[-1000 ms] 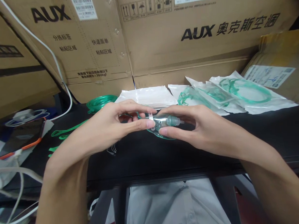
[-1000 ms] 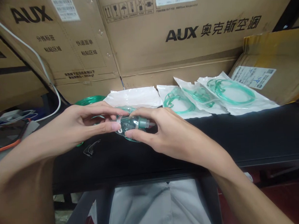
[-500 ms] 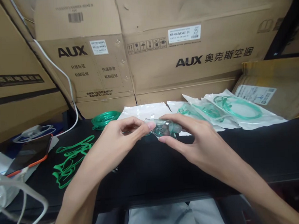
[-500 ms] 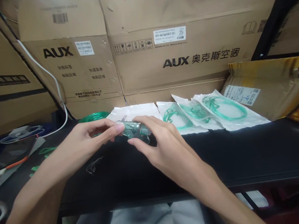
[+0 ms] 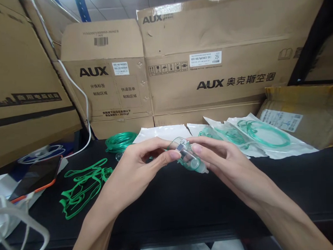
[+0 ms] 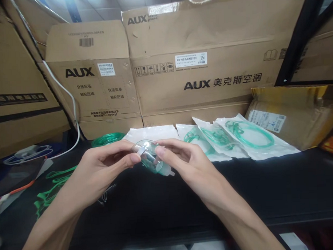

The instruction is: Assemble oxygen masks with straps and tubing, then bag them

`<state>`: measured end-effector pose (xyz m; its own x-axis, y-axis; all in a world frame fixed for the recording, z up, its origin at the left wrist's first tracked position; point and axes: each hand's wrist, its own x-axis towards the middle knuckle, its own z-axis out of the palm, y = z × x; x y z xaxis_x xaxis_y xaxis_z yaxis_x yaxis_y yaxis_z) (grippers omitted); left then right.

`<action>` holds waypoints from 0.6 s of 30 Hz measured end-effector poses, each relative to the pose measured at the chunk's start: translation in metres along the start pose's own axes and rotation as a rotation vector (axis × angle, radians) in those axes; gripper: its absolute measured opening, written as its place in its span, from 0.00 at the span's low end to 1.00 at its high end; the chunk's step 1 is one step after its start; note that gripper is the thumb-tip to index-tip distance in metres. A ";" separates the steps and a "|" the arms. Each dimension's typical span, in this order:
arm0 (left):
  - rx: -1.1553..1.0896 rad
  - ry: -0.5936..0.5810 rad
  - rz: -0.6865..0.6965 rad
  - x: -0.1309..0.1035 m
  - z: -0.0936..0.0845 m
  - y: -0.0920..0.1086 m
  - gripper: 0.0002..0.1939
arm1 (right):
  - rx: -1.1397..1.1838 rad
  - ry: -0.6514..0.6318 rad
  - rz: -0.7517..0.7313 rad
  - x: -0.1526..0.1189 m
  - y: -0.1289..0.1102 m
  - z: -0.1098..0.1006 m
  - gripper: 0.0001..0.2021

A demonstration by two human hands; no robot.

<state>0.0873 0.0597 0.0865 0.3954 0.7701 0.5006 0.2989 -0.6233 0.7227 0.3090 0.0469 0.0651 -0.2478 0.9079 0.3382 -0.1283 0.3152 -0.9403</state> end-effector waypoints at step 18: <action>-0.073 0.014 0.055 0.002 0.003 -0.006 0.10 | 0.059 0.095 -0.091 -0.004 0.005 0.015 0.05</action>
<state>0.0885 0.0642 0.0820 0.3969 0.7373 0.5466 0.2128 -0.6532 0.7267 0.2953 0.0409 0.0596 -0.1408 0.8994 0.4137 -0.2031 0.3828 -0.9012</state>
